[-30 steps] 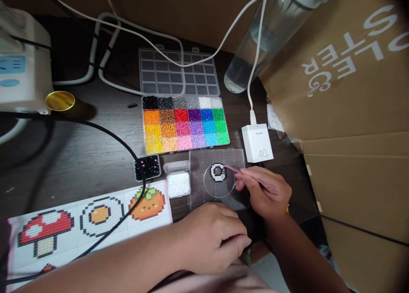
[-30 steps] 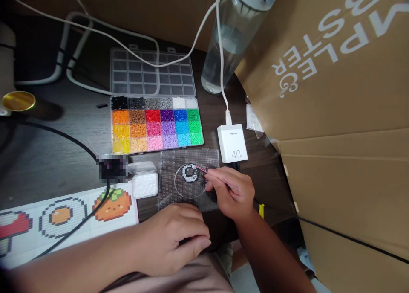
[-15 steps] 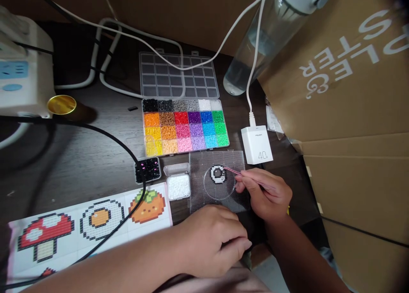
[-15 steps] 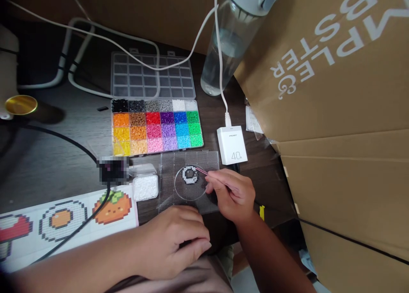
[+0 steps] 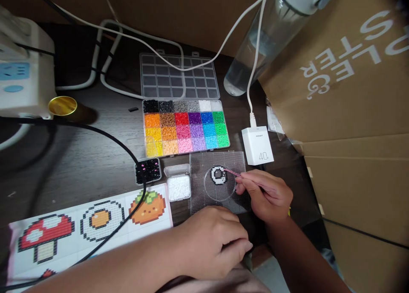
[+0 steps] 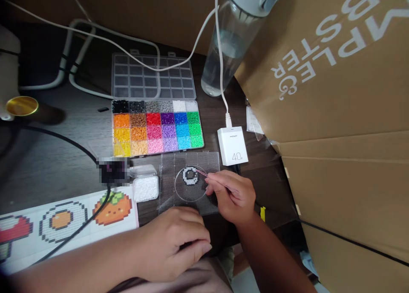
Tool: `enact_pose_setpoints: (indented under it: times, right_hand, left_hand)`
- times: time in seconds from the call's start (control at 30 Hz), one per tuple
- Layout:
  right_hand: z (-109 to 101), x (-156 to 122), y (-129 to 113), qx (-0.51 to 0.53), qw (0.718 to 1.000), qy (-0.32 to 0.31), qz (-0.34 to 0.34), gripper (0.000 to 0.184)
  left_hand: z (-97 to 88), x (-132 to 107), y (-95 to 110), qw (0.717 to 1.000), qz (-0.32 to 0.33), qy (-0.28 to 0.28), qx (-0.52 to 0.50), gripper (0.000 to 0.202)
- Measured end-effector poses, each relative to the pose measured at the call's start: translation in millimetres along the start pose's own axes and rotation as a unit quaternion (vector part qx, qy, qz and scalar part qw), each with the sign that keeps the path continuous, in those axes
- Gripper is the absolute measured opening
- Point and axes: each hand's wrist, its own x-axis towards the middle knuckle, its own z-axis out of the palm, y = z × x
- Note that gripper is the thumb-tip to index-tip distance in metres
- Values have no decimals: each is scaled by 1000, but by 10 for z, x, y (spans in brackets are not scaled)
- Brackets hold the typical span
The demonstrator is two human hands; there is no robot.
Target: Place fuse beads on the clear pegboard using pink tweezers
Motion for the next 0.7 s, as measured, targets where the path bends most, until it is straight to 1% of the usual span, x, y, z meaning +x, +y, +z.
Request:
enact_pose_setpoints:
  times: [0.7]
  right_hand:
    - [9, 11, -9, 16, 1000, -2, 5, 34]
  left_hand:
    - [-12, 2, 12, 1000, -2, -7, -2, 34]
